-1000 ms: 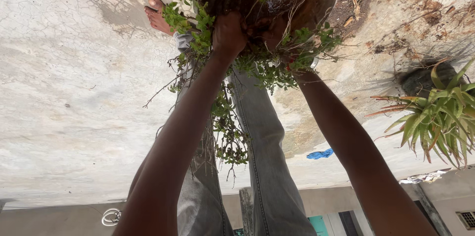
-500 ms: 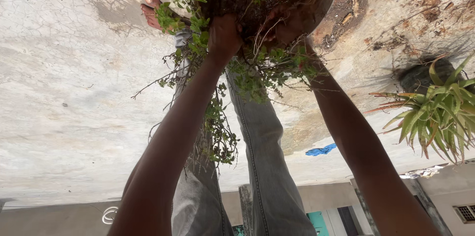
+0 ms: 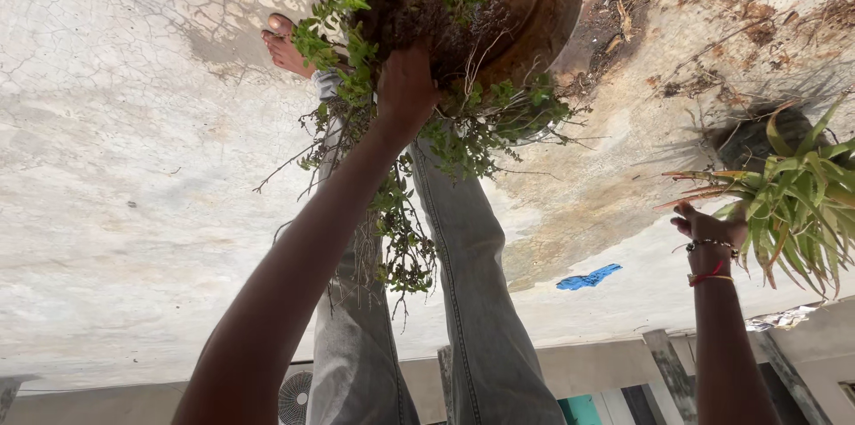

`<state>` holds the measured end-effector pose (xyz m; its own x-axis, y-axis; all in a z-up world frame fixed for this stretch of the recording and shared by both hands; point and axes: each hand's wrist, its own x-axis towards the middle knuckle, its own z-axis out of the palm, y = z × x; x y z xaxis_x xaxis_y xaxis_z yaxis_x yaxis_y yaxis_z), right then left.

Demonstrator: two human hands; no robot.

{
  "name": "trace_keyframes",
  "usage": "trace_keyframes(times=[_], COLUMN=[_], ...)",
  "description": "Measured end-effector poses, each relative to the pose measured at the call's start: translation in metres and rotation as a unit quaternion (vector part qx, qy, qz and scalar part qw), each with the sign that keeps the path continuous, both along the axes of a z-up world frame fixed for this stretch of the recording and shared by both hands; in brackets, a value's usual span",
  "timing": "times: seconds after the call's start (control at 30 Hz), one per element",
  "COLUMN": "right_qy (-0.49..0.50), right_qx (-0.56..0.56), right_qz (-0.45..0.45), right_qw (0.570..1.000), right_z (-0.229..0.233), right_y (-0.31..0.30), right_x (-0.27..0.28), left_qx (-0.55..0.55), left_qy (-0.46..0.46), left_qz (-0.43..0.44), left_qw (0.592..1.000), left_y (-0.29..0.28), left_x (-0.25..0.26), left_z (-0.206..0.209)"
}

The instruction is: The person cleans a plant in a pot by hand, pulling at the leaves and soil.

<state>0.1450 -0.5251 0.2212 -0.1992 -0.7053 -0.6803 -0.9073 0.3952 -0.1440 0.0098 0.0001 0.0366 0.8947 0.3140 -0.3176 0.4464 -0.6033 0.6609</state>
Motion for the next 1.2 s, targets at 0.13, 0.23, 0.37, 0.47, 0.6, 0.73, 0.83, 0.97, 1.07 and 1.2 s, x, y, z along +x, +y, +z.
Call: trace_keyframes(times=[0.13,0.23,0.37,0.47,0.6,0.73,0.83,0.97,1.07,1.2], right_qy=[0.026,-0.161,-0.287,-0.236,-0.037,0.029,-0.003,0.099,-0.098,0.023], right_qx=[-0.054,0.091,0.396,0.457,0.591,0.658,0.504,0.690,0.520,0.487], right_qz=[0.596,0.632,0.462,0.664,0.497,0.531,0.784,0.203,0.745,0.560], right_qw=[0.801,0.753,0.740,0.543,0.634,0.533,0.363,0.687,0.406,0.670], right_z=[0.007,-0.041,-0.126,-0.185,-0.232,-0.242,-0.246,-0.261,-0.266,-0.270], right_y=[0.002,0.083,0.208,0.274,0.322,0.323,0.322,0.325,0.315,0.311], right_x=[-0.027,-0.014,0.012,0.016,-0.002,-0.015,-0.020,-0.029,-0.037,-0.049], left_qx=[-0.087,-0.094,-0.211,-0.176,-0.131,-0.130,-0.109,-0.124,-0.179,-0.129], left_qy=[0.205,0.178,0.203,0.169,0.147,0.159,0.159,0.144,0.176,0.103], left_qz=[-0.021,-0.031,-0.147,-0.208,-0.229,-0.215,-0.226,-0.217,-0.231,-0.189], left_qw=[0.975,0.979,0.945,0.947,0.953,0.955,0.955,0.958,0.940,0.968], left_y=[0.016,0.023,0.012,-0.013,-0.033,-0.044,-0.046,-0.048,-0.048,-0.048], left_x=[0.017,0.023,0.031,0.026,0.007,-0.004,-0.010,-0.015,-0.018,-0.017], left_z=[0.027,0.056,0.086,0.104,0.124,0.134,0.133,0.132,0.133,0.134])
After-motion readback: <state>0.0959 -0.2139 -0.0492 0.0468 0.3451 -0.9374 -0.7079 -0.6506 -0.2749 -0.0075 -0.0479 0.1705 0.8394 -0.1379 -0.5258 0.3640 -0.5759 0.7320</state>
